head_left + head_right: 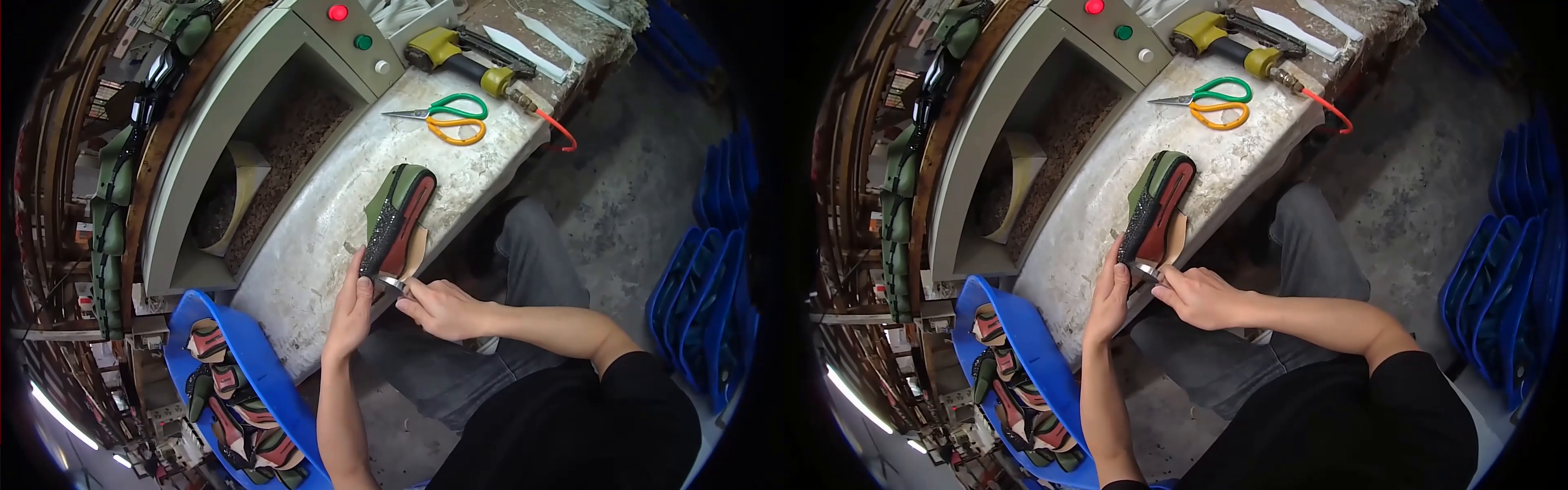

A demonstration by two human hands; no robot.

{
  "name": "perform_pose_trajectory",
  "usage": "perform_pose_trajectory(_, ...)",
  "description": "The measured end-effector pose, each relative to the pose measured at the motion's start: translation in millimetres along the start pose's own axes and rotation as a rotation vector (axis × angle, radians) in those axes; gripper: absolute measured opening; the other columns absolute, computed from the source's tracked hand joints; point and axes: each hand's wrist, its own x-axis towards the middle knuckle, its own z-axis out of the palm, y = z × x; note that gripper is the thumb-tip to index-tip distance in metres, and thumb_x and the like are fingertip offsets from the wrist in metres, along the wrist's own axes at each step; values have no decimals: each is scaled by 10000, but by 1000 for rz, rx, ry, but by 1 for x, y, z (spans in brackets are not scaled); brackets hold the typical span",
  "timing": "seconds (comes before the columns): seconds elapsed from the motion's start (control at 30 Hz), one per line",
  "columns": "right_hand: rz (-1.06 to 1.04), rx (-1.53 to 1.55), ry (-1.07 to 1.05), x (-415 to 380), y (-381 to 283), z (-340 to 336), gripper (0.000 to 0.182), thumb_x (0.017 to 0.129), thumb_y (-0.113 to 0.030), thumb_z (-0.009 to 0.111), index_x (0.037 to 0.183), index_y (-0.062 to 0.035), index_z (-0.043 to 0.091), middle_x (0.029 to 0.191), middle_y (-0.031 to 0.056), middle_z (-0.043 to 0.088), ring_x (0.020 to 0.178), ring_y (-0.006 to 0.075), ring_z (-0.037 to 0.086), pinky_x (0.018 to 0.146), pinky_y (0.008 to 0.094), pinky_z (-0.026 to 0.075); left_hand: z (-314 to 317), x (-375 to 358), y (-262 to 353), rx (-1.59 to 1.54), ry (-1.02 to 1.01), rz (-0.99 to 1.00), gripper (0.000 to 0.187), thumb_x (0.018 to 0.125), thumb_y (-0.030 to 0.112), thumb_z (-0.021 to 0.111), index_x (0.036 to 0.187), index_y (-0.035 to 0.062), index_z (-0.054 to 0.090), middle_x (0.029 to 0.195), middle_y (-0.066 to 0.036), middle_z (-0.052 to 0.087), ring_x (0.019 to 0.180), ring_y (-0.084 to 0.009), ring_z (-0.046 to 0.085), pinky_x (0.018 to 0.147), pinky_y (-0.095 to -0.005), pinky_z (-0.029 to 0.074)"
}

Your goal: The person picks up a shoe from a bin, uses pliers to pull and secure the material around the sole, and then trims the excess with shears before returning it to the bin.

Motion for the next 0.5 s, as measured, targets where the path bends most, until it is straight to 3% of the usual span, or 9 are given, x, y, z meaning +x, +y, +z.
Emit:
perform_pose_trajectory(0.07,-6,-88,33,4,-1,5,238,1096,-220,531,1125,16,524,766,224,720,694,504,706,638,536,540,3,1,0,-12,-9,-8,526,1189,257,369,1657,17,350,1561,-223,539,1383,-337,559,1170,-405,417)
perform_pose_trajectory(0.2,115,-355,61,9,0,14,233,1096,-218,549,1116,12,522,800,177,736,722,425,723,635,488,536,11,1,-1,13,80,27,516,1187,258,388,1639,11,375,1532,-232,561,1346,-327,581,1132,-411,447)
perform_pose_trajectory(0.4,86,-321,104,4,1,14,243,1091,-222,548,1132,13,500,760,160,726,688,403,714,620,473,533,7,4,-1,25,42,-6,485,1163,186,411,1612,2,407,1394,-225,649,1191,-326,658,1035,-425,500)
perform_pose_trajectory(0.5,177,-105,28,-1,-9,5,257,1089,-238,542,1139,12,506,793,222,729,677,458,697,617,513,524,20,2,-4,168,180,74,470,1140,155,438,1579,-11,444,1334,-230,679,1119,-338,683,988,-439,516)
